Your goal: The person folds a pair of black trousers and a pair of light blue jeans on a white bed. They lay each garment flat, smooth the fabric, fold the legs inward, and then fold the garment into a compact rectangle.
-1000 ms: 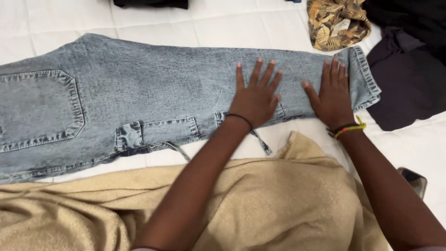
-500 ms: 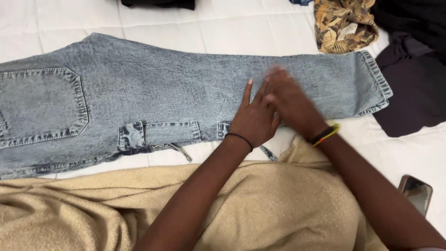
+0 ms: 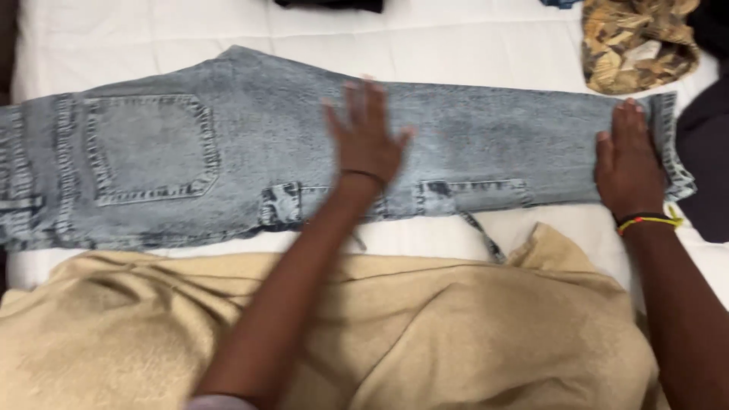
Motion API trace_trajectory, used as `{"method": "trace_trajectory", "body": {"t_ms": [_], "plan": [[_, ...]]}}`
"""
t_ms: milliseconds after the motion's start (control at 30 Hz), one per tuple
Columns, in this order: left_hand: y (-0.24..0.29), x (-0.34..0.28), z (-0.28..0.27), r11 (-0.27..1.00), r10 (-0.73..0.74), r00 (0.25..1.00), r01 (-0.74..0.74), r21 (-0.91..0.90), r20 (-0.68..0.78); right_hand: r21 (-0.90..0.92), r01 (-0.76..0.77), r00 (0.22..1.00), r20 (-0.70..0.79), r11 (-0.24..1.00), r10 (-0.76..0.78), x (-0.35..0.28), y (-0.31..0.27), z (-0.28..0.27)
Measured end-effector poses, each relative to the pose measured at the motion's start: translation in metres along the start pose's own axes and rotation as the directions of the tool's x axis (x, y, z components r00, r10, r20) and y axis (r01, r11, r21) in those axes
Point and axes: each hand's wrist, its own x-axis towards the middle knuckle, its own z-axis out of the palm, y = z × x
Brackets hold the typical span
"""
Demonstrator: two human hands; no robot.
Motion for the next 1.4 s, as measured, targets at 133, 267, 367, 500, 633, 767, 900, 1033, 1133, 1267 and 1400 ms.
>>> {"method": "trace_trajectory", "body": {"t_ms": [133,267,367,500,633,767,900,1033,1133,1267,1400], "plan": [[-0.172,-0.027,-0.007,1.0,0.027,0.995,-0.025,0.015,-0.098,-0.05,0.032,0.998,-0.06,0.998,-0.035,-0.004,0.023,0.021],[-0.267,-0.07,-0.045,0.997,-0.027,0.999,0.031,0.077,-0.047,0.056,-0.039,0.996,-0.081,0.998,0.043,-0.006,0.045,0.046],[-0.306,-0.076,-0.05,0.965,-0.229,0.965,0.242,0.104,-0.126,0.23,-0.304,0.952,0.037,0.925,0.304,-0.003,0.039,0.051],[-0.316,-0.078,-0.039,0.917,-0.394,0.901,0.398,-0.02,-0.183,0.056,-0.09,0.992,-0.086,0.994,0.095,-0.008,0.118,0.072],[-0.257,-0.043,-0.03,0.969,-0.248,0.916,0.239,-0.069,-0.315,-0.603,0.304,0.949,0.123,0.737,-0.291,0.04,0.045,0.041],[-0.139,-0.019,-0.002,0.958,0.263,0.931,-0.284,-0.048,-0.252,-0.399,0.455,0.889,0.257,0.796,-0.38,0.067,-0.157,0.069],[-0.064,-0.02,0.013,0.961,0.22,0.965,-0.239,-0.135,-0.145,0.205,0.435,0.858,0.201,0.877,-0.473,0.056,-0.296,0.093],[-0.074,-0.035,0.006,0.986,0.128,0.966,-0.149,-0.079,-0.223,0.142,0.386,0.895,0.184,0.912,-0.407,0.051,-0.223,0.073],[-0.073,-0.033,0.011,0.984,0.144,0.961,-0.164,-0.066,-0.236,-0.015,0.187,0.967,0.178,0.982,-0.181,0.038,-0.083,0.043],[-0.076,-0.035,0.016,0.99,0.131,0.959,-0.138,-0.012,-0.252,-0.24,0.151,0.988,0.057,0.959,-0.142,0.015,0.02,0.005],[-0.073,-0.035,0.015,0.985,0.155,0.942,-0.171,-0.026,-0.296,-0.408,0.108,0.992,-0.017,0.906,-0.127,0.0,0.021,-0.012]]}}
